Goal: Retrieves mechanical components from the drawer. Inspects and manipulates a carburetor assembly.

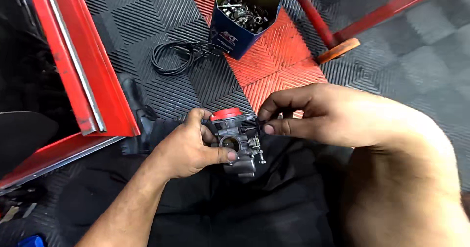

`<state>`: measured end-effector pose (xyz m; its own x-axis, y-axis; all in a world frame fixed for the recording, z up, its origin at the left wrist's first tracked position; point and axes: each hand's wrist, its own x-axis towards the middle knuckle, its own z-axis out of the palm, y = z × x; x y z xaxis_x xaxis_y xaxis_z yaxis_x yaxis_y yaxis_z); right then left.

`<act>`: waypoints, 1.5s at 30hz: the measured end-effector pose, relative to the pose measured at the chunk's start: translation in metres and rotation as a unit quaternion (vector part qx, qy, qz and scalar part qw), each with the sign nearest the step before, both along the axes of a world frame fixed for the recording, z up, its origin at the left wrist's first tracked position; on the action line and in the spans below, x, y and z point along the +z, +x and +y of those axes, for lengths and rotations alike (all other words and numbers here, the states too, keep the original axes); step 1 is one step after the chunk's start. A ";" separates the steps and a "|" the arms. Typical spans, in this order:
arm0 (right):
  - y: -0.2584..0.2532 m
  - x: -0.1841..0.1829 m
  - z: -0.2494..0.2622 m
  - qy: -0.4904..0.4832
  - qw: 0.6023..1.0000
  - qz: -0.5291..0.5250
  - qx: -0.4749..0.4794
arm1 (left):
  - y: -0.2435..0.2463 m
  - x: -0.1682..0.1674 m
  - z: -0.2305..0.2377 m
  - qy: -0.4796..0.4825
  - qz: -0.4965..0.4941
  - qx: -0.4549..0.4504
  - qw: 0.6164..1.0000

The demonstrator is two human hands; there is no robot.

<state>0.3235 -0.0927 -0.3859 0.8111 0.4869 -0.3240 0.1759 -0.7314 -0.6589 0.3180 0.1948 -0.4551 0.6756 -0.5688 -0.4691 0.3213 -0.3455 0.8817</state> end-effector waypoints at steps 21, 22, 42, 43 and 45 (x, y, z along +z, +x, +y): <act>0.006 -0.008 0.000 0.066 0.997 0.033 -0.002 | -0.002 0.007 -0.002 -0.005 0.002 -0.037 0.999; 0.006 -0.008 0.000 0.059 0.998 0.028 -0.002 | -0.003 0.007 -0.002 -0.004 -0.001 -0.036 0.999; 0.004 -0.004 0.007 -0.061 0.997 -0.028 0.043 | -0.004 0.006 -0.002 0.091 -0.072 -0.041 0.992; 0.004 -0.004 0.008 -0.064 0.996 -0.032 0.043 | -0.004 0.006 -0.001 0.092 -0.074 -0.043 0.992; 0.003 -0.003 0.010 -0.073 0.996 -0.035 0.047 | -0.004 0.005 -0.001 0.095 -0.075 -0.043 0.992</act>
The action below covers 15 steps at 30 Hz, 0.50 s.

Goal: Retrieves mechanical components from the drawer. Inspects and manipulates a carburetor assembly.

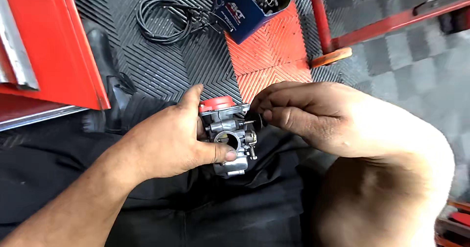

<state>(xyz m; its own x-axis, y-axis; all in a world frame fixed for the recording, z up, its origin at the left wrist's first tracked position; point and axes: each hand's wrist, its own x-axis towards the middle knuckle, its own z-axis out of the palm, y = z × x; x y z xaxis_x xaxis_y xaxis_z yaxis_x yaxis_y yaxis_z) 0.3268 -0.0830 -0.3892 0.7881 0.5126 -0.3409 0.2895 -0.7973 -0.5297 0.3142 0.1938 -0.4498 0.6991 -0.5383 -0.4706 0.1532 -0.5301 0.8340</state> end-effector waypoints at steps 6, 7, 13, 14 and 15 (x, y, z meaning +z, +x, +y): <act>0.001 -0.002 0.002 -0.015 1.000 -0.007 0.004 | 0.001 0.003 -0.001 0.018 -0.004 -0.008 1.000; 0.001 -0.002 0.002 -0.011 1.000 -0.004 0.004 | 0.002 0.003 0.000 0.019 -0.005 -0.010 1.000; 0.004 -0.005 -0.004 0.085 0.994 0.062 0.012 | 0.003 0.005 0.002 0.018 0.004 -0.016 1.000; 0.004 -0.005 -0.004 0.092 0.993 0.071 0.013 | 0.003 0.006 0.002 0.020 0.002 -0.018 1.000; 0.004 -0.005 -0.003 0.095 0.993 0.074 0.013 | 0.003 0.006 0.002 0.021 0.001 -0.019 1.000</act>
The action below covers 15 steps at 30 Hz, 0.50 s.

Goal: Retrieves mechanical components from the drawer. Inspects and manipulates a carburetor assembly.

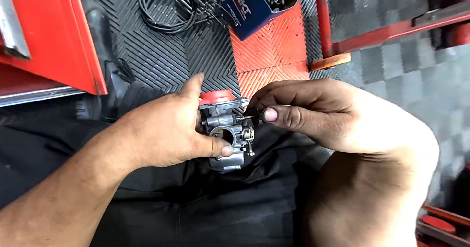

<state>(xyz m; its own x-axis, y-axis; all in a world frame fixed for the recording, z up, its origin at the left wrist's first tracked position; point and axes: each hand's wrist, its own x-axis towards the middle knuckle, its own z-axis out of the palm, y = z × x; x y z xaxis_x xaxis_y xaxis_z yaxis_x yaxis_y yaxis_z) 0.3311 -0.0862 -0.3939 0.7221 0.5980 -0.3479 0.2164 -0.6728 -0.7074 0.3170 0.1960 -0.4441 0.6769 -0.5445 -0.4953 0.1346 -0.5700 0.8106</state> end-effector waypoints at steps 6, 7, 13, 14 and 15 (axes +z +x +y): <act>0.001 0.000 -0.001 0.017 1.000 0.017 0.009 | 0.000 -0.001 0.002 -0.014 -0.013 -0.015 1.000; 0.001 -0.001 -0.001 0.024 0.999 0.022 0.008 | 0.000 -0.001 0.002 -0.015 -0.014 -0.018 1.000; 0.003 -0.005 0.000 0.029 1.000 -0.005 0.007 | 0.001 -0.002 0.002 -0.001 0.010 -0.006 1.000; 0.003 -0.005 0.000 0.034 0.999 -0.015 0.007 | 0.002 -0.004 0.002 -0.003 0.019 -0.002 1.000; 0.003 -0.005 0.000 0.040 0.999 -0.022 0.005 | 0.002 -0.004 0.002 -0.004 0.025 0.003 1.000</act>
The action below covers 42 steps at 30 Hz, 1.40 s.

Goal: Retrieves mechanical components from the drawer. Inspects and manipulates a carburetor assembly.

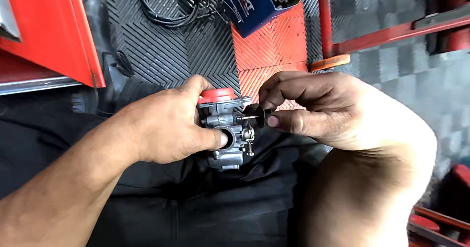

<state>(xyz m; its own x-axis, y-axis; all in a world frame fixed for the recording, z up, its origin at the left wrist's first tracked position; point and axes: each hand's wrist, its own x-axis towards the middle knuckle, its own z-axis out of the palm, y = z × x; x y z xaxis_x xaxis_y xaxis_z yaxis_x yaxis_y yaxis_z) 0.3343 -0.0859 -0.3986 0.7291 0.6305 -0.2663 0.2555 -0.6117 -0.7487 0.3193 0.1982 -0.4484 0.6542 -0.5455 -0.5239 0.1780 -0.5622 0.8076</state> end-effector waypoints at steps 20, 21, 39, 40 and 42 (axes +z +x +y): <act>-0.003 -0.016 0.004 0.043 0.999 -0.011 -0.010 | 0.010 -0.007 0.015 -0.057 0.070 -0.036 0.995; -0.002 -0.017 0.001 0.044 0.999 0.003 -0.007 | 0.010 -0.007 0.014 -0.062 0.072 -0.036 0.995; -0.046 0.015 0.030 -0.117 0.986 0.033 -0.110 | -0.015 0.022 0.008 -0.042 -0.041 -0.018 0.998; -0.058 0.019 0.026 -0.079 0.988 0.010 -0.129 | -0.022 0.029 0.007 -0.030 -0.065 -0.012 0.997; -0.090 0.025 0.019 0.021 0.984 -0.055 -0.170 | -0.039 0.048 0.004 -0.039 -0.105 -0.009 0.994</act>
<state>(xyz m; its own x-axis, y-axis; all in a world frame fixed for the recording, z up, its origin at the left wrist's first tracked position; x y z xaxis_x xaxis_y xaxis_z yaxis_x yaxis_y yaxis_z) 0.2446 -0.0664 -0.3739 0.9226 0.3540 -0.1533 0.1220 -0.6448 -0.7546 0.2801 0.2026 -0.4006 0.7345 -0.5913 -0.3329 -0.0082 -0.4983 0.8670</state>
